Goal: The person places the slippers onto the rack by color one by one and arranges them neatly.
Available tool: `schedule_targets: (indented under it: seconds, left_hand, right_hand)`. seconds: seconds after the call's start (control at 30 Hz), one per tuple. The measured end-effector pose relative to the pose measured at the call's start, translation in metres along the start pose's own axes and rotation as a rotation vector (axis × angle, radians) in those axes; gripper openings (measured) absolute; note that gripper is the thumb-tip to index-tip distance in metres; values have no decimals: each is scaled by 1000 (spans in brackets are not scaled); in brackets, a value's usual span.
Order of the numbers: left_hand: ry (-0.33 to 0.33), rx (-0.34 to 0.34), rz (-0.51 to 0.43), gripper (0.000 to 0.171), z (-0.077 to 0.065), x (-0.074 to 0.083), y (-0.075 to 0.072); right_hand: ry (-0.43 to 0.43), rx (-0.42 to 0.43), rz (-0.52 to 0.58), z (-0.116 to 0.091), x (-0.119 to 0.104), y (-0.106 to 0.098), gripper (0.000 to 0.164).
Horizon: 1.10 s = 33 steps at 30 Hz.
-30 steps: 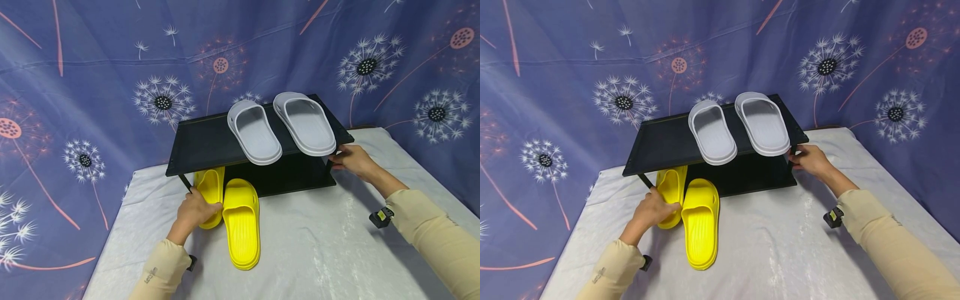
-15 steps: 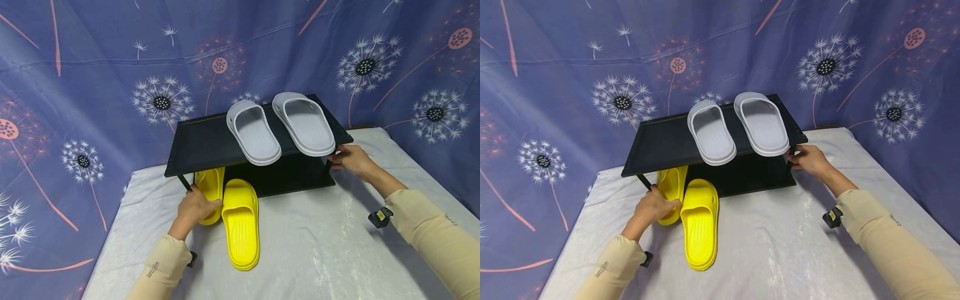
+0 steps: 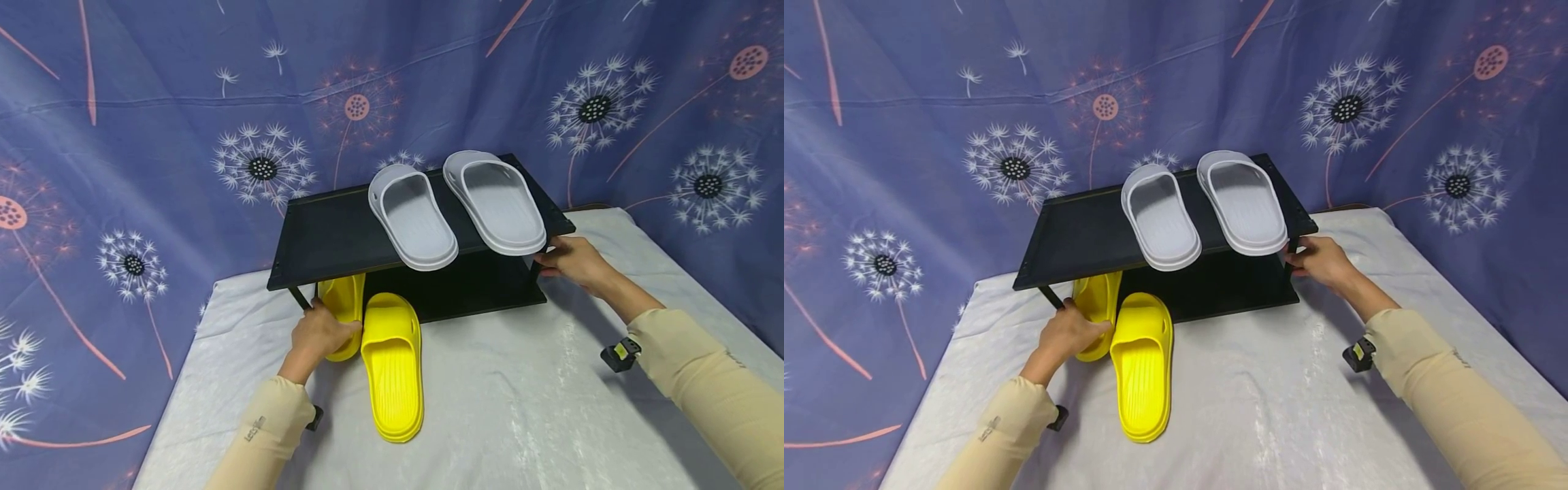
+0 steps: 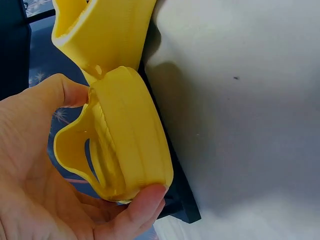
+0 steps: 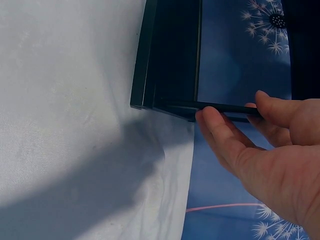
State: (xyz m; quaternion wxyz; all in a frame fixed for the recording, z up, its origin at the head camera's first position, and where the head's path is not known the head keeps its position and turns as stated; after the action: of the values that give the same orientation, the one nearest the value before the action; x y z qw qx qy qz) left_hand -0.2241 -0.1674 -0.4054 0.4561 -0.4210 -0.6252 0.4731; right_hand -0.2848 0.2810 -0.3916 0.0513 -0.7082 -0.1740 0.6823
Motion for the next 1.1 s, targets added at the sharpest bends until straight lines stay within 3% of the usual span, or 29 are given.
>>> schedule_targets:
  seconds: [0.33, 0.57, 1.1]
  left_hand:
    - [-2, 3, -6, 107, 8, 1, 3]
    - [-22, -32, 11, 111, 13, 2, 5]
    - [-16, -16, -6, 106, 21, 3, 8]
  right_hand:
    - [5, -3, 8, 1, 0, 0, 46]
    - [4, 1, 15, 1, 2, -1, 46]
    - [6, 10, -16, 1, 3, 0, 47]
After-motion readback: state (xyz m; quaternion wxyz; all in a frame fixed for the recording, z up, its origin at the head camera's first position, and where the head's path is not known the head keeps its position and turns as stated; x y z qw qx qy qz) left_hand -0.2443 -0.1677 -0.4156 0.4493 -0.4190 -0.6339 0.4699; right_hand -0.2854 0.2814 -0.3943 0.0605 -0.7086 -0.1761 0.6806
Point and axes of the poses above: each hand's wrist, its own z-axis towards the middle knuckle, its own y-axis out of the palm, x = y × z, the point moved 3 cm from there along z, towards the middle knuckle, and after that the axes turned 5 degrees about z, right-handed, at the moved point
